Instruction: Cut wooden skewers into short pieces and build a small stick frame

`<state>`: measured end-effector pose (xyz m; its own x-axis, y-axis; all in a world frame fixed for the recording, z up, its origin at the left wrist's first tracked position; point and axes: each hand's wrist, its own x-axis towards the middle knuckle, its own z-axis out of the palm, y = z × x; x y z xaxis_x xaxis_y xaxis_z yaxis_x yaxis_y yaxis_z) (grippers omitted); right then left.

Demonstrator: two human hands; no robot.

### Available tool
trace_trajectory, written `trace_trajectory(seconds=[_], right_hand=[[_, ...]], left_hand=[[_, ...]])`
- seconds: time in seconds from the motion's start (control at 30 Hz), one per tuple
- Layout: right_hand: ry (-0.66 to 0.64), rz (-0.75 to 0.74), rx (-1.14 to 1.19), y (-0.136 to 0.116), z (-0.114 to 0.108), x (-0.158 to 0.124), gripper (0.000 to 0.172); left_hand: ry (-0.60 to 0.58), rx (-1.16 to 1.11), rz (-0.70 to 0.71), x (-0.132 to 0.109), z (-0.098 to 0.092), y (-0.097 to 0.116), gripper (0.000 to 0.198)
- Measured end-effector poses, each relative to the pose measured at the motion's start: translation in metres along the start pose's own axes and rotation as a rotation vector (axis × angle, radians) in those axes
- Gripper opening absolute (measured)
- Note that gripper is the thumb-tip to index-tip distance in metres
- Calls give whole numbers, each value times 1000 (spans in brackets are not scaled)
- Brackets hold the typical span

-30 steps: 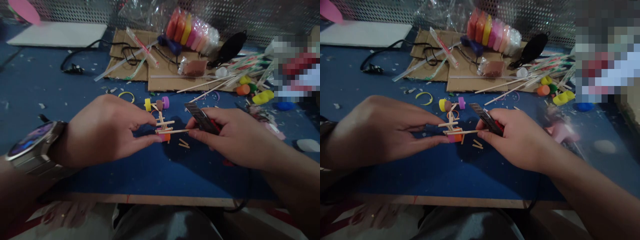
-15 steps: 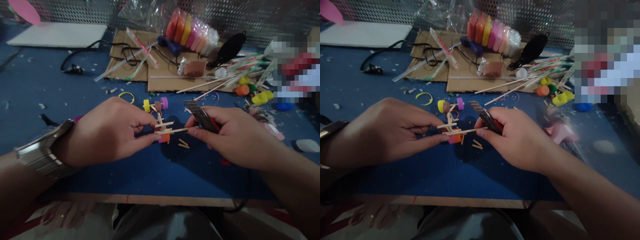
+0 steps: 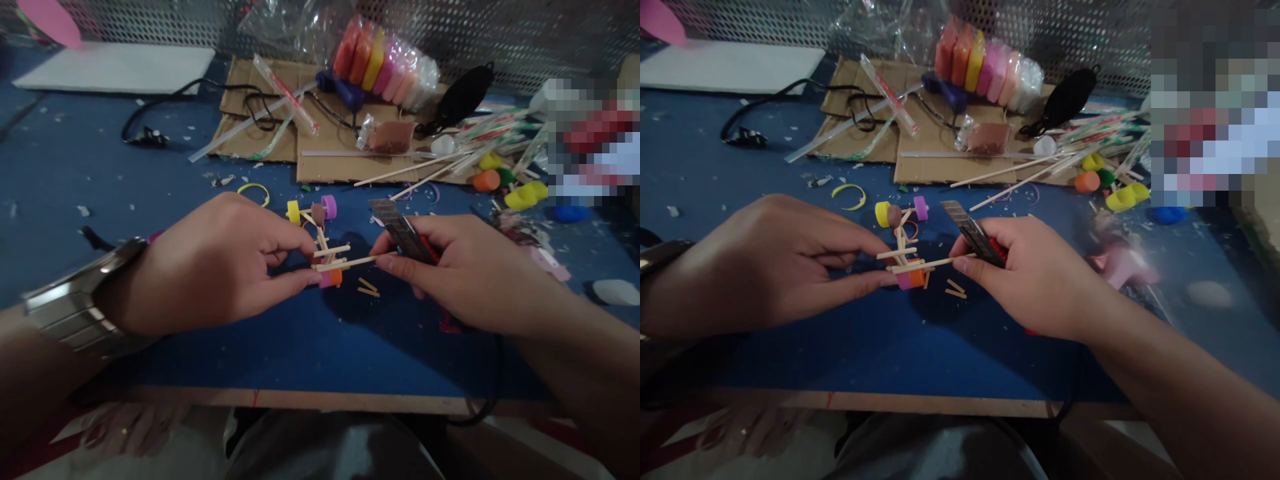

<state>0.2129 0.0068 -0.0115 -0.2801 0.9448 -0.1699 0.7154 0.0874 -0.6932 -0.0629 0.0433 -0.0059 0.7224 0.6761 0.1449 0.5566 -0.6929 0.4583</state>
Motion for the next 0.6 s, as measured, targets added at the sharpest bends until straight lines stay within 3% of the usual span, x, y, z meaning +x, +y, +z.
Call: trace_trajectory(seconds=[0.27, 0.6], right_hand=[[4, 10, 1, 3, 1, 1, 14], [-5, 23, 6, 4, 2, 2, 15]], left_hand=[[11, 7, 13, 0, -1, 0, 23], [18, 80, 46, -1, 0, -1, 32]])
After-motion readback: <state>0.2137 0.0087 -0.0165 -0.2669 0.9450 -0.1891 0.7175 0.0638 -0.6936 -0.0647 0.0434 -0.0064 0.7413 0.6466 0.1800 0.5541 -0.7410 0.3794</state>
